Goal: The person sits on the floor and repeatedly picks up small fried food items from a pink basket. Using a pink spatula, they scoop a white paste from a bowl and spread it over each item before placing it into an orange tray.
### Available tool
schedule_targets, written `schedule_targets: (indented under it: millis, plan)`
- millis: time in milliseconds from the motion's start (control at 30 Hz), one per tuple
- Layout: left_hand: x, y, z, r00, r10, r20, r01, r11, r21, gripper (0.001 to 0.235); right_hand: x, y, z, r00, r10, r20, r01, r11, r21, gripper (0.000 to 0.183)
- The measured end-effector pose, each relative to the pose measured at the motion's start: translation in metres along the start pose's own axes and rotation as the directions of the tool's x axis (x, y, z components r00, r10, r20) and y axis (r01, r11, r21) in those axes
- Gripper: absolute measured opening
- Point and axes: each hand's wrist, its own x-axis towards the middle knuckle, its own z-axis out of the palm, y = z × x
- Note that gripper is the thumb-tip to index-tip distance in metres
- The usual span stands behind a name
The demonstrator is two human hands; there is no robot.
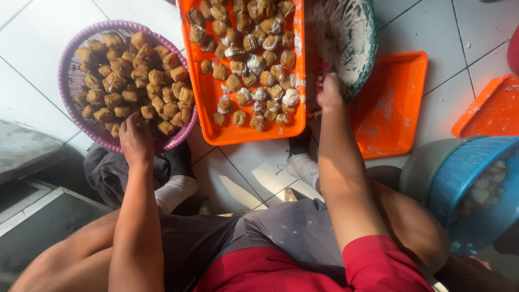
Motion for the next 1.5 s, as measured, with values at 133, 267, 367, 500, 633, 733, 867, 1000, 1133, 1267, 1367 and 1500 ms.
schedule_targets:
  millis: [133, 267, 367, 500, 633, 733, 867, 1000, 1133, 1267, 1367, 1500]
  plan:
    - [-0.001, 0.0, 0.002, 0.994, 0.01, -0.107, -0.014, 0.999, -0.034, 0.026, -0.014, -0.024, 0.0, 0.981, 0.073, 0.181, -0.109, 0.975, 0.194, 0.012]
    - [-0.004, 0.003, 0.001, 0.983, -0.14, -0.116, 0.142, 0.99, 0.007, 0.018, -0.054, -0.078, 0.008, 0.936, 0.088, 0.342, -0.149, 0.976, 0.159, 0.019]
    - [-0.001, 0.004, 0.003, 0.977, -0.141, -0.157, 0.127, 0.987, -0.098, 0.026, -0.094, -0.133, 0.022, 0.904, 0.0, 0.428, -0.024, 0.998, 0.051, 0.022]
    - [0.015, 0.015, 0.02, 0.954, -0.052, -0.295, -0.038, 0.956, -0.29, 0.031, -0.164, -0.207, 0.035, 0.883, -0.109, 0.456, 0.273, 0.91, -0.31, 0.018]
    - [0.04, 0.057, 0.04, 0.936, 0.054, -0.348, -0.174, 0.929, -0.325, 0.024, -0.236, -0.25, 0.038, 0.867, -0.163, 0.471, 0.347, 0.876, -0.336, 0.015]
    - [0.049, 0.122, 0.045, 0.973, 0.103, -0.208, -0.21, 0.773, -0.598, 0.036, -0.287, -0.249, 0.032, 0.88, -0.147, 0.452, 0.297, 0.913, -0.281, 0.015]
    - [0.009, 0.247, 0.029, 0.968, 0.095, 0.233, 0.155, 0.506, -0.849, 0.034, -0.349, -0.222, 0.024, 0.872, -0.15, 0.467, 0.244, 0.958, -0.148, 0.024]
    - [-0.034, 0.351, 0.003, 0.913, 0.276, 0.301, 0.2, 0.341, -0.918, 0.017, -0.394, -0.191, 0.032, 0.787, -0.203, 0.582, 0.412, 0.875, -0.253, 0.031]
    - [-0.072, 0.393, -0.023, 0.843, 0.532, 0.081, -0.09, 0.287, -0.954, 0.017, -0.411, -0.17, 0.036, 0.643, -0.259, 0.72, 0.539, 0.821, -0.186, 0.044]
    - [-0.085, 0.395, -0.054, 0.851, 0.446, 0.279, -0.008, 0.541, -0.841, 0.016, -0.403, -0.17, 0.032, 0.59, -0.333, 0.735, 0.592, 0.797, -0.115, 0.031]
    - [-0.092, 0.394, -0.067, 0.809, 0.469, 0.355, 0.125, 0.453, -0.883, 0.022, -0.396, -0.171, 0.027, 0.653, -0.305, 0.694, 0.548, 0.822, -0.154, 0.025]
    - [-0.091, 0.396, -0.074, 0.787, 0.496, 0.368, 0.2, 0.359, -0.912, 0.02, -0.396, -0.172, 0.029, 0.68, -0.306, 0.666, 0.562, 0.801, -0.206, 0.023]
